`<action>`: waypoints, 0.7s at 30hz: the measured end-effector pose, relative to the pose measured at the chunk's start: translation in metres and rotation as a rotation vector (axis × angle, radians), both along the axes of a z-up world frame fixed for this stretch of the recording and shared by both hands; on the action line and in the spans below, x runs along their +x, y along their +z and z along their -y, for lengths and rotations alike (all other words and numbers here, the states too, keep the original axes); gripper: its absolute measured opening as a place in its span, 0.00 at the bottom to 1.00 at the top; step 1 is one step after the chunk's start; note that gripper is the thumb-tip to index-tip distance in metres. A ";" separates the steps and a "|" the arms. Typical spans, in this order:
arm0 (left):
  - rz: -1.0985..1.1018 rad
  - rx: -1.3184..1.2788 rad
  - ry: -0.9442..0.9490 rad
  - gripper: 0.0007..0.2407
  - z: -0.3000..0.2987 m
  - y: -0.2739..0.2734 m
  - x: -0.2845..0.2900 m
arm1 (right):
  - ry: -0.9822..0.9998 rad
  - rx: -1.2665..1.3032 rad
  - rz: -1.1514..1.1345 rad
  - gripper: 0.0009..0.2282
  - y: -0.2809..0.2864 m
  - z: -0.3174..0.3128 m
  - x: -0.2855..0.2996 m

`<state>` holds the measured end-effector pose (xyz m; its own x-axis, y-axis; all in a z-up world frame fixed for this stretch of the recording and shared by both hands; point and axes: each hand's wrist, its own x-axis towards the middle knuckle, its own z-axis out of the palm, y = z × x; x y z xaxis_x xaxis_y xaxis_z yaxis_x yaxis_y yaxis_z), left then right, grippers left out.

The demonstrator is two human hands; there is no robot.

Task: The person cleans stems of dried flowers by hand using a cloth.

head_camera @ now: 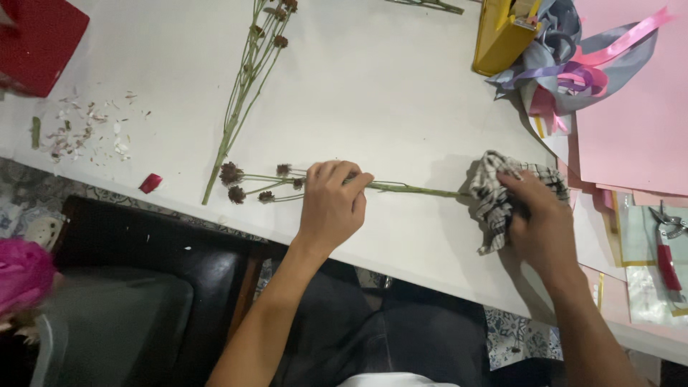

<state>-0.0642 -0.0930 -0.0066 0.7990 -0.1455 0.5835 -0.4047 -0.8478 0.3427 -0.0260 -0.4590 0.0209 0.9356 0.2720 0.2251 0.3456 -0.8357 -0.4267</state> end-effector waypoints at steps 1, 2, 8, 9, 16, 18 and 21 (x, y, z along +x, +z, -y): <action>-0.043 -0.025 -0.009 0.13 0.000 -0.003 -0.001 | -0.007 0.128 -0.015 0.33 0.005 0.000 0.000; -0.043 -0.023 -0.009 0.13 -0.001 -0.006 0.000 | -0.007 0.129 -0.014 0.33 0.006 -0.004 0.000; -0.181 -0.015 -0.007 0.12 0.000 -0.010 0.001 | 0.186 0.178 0.393 0.29 0.000 -0.087 -0.012; -0.188 -0.071 -0.030 0.11 -0.003 -0.015 0.001 | 0.297 0.194 0.338 0.23 -0.006 -0.108 -0.016; -0.165 -0.063 -0.037 0.10 -0.006 -0.019 0.003 | 0.401 -0.038 0.166 0.25 0.008 -0.133 -0.026; -0.183 -0.065 -0.021 0.10 -0.003 -0.011 0.000 | 0.371 -0.014 0.124 0.29 0.011 -0.107 -0.025; -0.185 -0.047 0.011 0.10 -0.003 -0.010 0.003 | 0.348 0.064 0.156 0.30 0.010 -0.064 -0.007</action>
<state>-0.0615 -0.0905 -0.0166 0.8944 -0.1123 0.4329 -0.3221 -0.8332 0.4494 -0.0333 -0.3949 0.0306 0.7432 0.5474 0.3846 0.6685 -0.6305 -0.3944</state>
